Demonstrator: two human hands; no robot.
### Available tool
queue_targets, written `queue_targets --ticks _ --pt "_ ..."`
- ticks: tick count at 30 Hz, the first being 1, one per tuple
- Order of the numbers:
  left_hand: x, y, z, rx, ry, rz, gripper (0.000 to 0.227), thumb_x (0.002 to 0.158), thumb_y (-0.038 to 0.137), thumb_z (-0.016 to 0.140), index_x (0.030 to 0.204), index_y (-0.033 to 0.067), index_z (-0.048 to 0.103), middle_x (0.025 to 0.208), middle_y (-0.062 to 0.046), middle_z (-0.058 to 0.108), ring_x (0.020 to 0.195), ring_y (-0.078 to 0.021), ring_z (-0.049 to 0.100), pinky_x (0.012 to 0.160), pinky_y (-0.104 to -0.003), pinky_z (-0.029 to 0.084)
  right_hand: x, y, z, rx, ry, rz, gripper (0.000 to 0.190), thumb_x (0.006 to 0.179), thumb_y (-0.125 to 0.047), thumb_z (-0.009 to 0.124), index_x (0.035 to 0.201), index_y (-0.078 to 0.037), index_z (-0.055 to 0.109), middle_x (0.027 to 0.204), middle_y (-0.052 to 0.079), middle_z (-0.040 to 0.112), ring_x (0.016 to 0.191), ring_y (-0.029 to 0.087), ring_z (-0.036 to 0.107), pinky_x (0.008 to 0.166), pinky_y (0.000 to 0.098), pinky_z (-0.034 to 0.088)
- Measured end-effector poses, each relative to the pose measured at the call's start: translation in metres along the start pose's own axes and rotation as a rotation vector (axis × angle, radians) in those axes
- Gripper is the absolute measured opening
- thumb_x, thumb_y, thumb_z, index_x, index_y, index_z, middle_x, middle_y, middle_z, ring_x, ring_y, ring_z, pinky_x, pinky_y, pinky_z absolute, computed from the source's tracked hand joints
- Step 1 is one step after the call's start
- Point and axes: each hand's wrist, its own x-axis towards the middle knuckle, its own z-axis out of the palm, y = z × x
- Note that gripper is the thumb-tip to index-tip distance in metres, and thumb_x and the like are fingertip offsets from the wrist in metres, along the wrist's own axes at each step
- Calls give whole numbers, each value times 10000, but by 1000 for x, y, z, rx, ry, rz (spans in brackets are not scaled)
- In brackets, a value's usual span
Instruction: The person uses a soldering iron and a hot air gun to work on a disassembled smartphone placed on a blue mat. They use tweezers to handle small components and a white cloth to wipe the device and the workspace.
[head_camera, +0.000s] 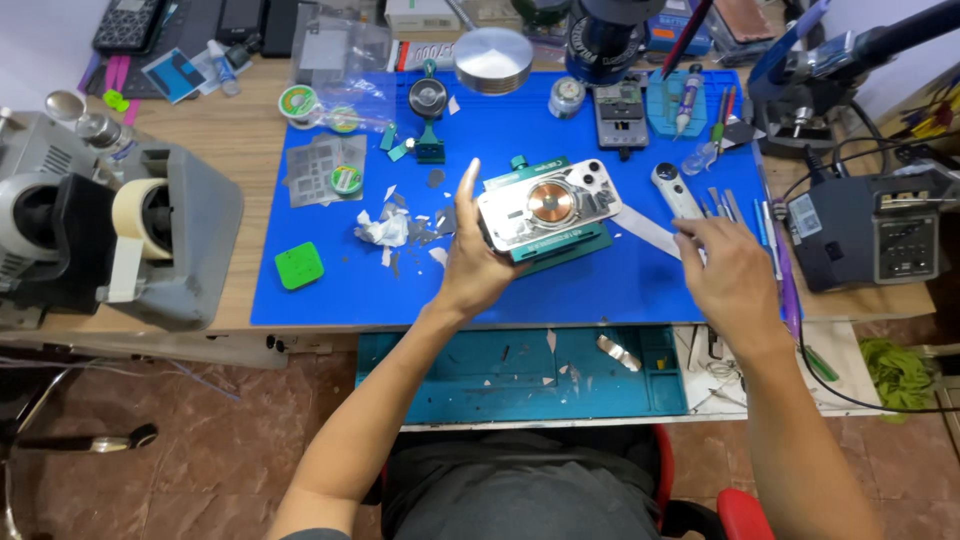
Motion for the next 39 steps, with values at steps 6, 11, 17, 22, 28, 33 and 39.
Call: queue_targets --ticks 6,11,17,22,28,33,39 --pt "27 5 4 43 58 -16 1327 684 -11 938 1677 94 63 1364 -261 625 1300 -420 629 1128 -515 491 46 39 1 -5 -68 86 154 1104 -158 701 1193 -72 792 1012 98 744 955 263 752 823 344 592" --pt "41 7 14 50 130 -43 1318 714 28 956 1679 105 62 1365 -251 617 1313 -407 629 1112 -507 506 48 28 24 -79 -15 -9 188 1017 -233 799 1144 -94 792 1005 106 686 959 308 717 847 383 586" --pt "42 8 25 28 185 -79 1343 692 61 990 1677 115 78 1386 -253 609 1326 -417 624 1110 -517 513 28 30 60 -212 -102 -93 353 889 -208 834 1198 -62 744 1012 125 696 987 295 678 930 382 529" --pt "21 -5 33 105 200 -22 1271 635 87 975 1650 51 212 1310 -272 622 1277 -480 610 1116 -548 482 22 30 68 -223 -84 -61 295 814 -194 835 1068 -93 725 884 87 648 900 313 665 878 401 524" --pt "17 -6 45 209 195 80 1206 614 15 924 1631 -18 276 1276 -295 612 1236 -531 603 1125 -568 461 21 22 51 -259 -72 -90 202 879 -126 743 1057 -50 686 911 131 653 922 335 679 933 398 519" --pt "16 -28 52 251 64 -49 1088 817 296 836 1640 32 175 1613 -227 421 1413 -396 447 1184 -487 389 38 -7 1 -35 -263 359 358 1092 -211 561 1383 -53 697 1233 174 718 1156 401 644 939 538 509" --pt "18 -32 52 212 71 -119 1149 773 245 880 1639 42 153 1654 -227 342 1506 -411 379 1241 -489 346 82 -64 -22 244 -36 96 189 1088 -75 656 1229 -33 775 1133 112 752 979 264 681 880 404 524"
